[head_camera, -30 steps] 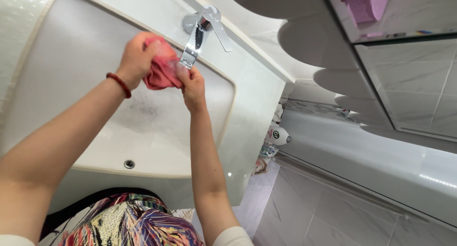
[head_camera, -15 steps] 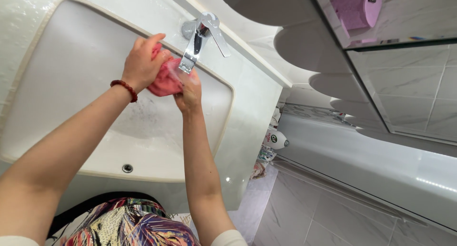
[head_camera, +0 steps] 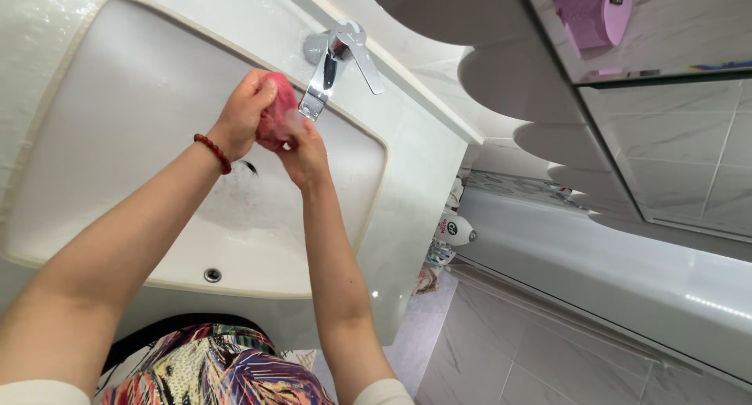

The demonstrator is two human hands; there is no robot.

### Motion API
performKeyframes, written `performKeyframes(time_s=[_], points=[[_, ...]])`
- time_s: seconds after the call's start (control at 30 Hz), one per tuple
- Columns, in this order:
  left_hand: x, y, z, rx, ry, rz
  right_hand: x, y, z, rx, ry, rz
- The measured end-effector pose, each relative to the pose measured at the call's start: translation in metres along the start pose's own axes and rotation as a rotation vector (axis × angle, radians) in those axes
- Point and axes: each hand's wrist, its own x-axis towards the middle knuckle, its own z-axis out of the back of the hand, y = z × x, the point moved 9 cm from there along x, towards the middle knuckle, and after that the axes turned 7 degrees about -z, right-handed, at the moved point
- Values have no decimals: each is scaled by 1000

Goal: Cleaning a bathroom sink, faucet, and scrubbing a brush under running water.

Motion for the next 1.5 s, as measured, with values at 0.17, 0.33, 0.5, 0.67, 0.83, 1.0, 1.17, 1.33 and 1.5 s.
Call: performKeyframes(time_s=[0.17,0.33,0.5,0.67,0.83,1.0,1.17,1.33,1.5], points=[[-10,18,-2,246,-47,102,-4,-12,-32,443,-33,-386],[-1,19,11,763,-231,-235,42,-37,32,428,-70,-232],[-10,10,-48,1008,46,-531,57,-9,43,731,129,-18],[-46,-12,-84,1362,195,-616,1,-3,1,552,233,-14],[-93,-58,-129,1388,280,-851,-52,21,27,465,-116,6],[-95,-111,-139,836,168,-872,-98,155,-44,494,371,122],[-64,-105,-93,666,-12,-571,-83,260,-132,232,160,182],[-68,-93,-52,659,-125,-437,-10,270,-115,49,193,165],[-62,-60,-13,462,-211,-144,23,269,-95,65,50,139]])
